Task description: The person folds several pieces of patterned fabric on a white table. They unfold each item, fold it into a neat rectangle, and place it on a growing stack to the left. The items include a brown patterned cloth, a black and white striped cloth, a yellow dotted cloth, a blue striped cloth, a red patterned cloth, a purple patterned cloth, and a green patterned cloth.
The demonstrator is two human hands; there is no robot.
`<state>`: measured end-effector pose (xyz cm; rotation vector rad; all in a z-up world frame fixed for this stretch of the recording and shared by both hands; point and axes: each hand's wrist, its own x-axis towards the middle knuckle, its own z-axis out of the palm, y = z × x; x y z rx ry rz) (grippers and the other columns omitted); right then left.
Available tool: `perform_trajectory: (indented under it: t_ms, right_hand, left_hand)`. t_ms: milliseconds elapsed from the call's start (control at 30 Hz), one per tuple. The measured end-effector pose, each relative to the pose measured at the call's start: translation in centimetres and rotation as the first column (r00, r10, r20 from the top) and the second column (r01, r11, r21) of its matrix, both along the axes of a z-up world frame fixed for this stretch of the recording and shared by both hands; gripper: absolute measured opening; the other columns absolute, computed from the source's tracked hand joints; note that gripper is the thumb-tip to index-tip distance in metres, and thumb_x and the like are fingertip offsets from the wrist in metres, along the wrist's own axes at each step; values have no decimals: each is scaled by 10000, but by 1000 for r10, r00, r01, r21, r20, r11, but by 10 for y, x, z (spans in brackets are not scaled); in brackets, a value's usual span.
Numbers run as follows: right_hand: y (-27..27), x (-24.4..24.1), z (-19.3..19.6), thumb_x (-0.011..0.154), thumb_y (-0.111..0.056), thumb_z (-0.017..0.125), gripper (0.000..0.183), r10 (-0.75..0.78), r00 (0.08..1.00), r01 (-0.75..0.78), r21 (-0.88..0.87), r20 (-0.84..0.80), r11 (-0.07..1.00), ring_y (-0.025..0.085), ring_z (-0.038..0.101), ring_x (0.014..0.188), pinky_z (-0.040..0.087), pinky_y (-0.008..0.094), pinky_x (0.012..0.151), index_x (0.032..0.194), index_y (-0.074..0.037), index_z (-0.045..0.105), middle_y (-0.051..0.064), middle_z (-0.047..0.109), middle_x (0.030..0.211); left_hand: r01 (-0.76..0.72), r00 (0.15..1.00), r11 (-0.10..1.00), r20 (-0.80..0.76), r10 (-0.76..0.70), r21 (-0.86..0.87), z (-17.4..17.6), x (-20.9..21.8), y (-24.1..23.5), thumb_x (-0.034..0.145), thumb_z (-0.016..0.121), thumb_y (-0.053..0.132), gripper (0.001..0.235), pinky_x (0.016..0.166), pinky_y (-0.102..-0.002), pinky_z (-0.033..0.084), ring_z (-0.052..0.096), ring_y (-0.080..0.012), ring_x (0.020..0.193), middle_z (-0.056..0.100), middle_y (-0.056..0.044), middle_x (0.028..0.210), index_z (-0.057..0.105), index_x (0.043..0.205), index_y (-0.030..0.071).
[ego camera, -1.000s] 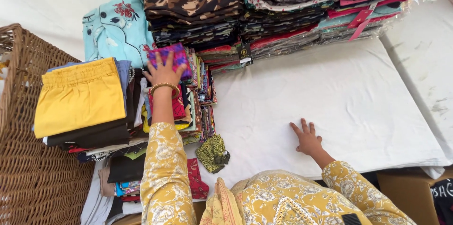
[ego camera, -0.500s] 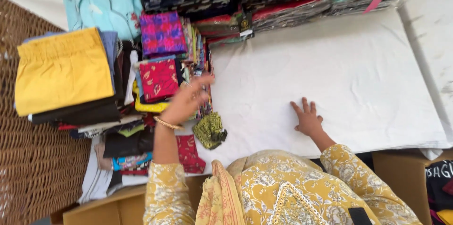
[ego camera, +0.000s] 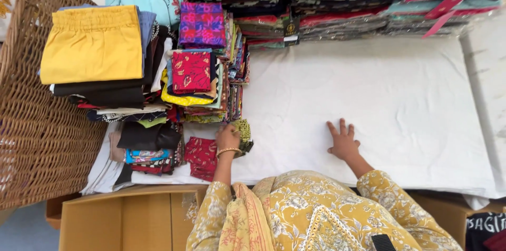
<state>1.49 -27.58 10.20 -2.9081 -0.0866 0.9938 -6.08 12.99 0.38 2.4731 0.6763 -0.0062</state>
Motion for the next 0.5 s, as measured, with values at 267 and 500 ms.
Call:
perform_trajectory:
  t_ms: [267, 500]
  right_hand:
    - [-8, -7, 36, 758, -198, 874, 1078, 45, 994, 57, 805, -103, 590, 306, 318, 1483, 345, 443, 1173, 1596, -262, 198, 116, 298, 1623]
    - [-78, 19, -5, 919, -167, 641, 582, -283, 911, 385, 866, -301, 318, 196, 672, 1124, 552, 323, 977, 1480, -92, 504, 91, 692, 1308]
  left_hand:
    - [507, 852, 704, 164, -498, -498, 164, 33, -161, 995, 638, 302, 264, 756, -437, 528, 670, -324, 808, 672, -169, 878, 521, 1109, 94]
    - [239, 927, 868, 368, -72, -435, 111, 70, -175, 925, 652, 46, 285, 779, -360, 575, 699, -202, 922, 687, -84, 1122, 579, 1195, 102]
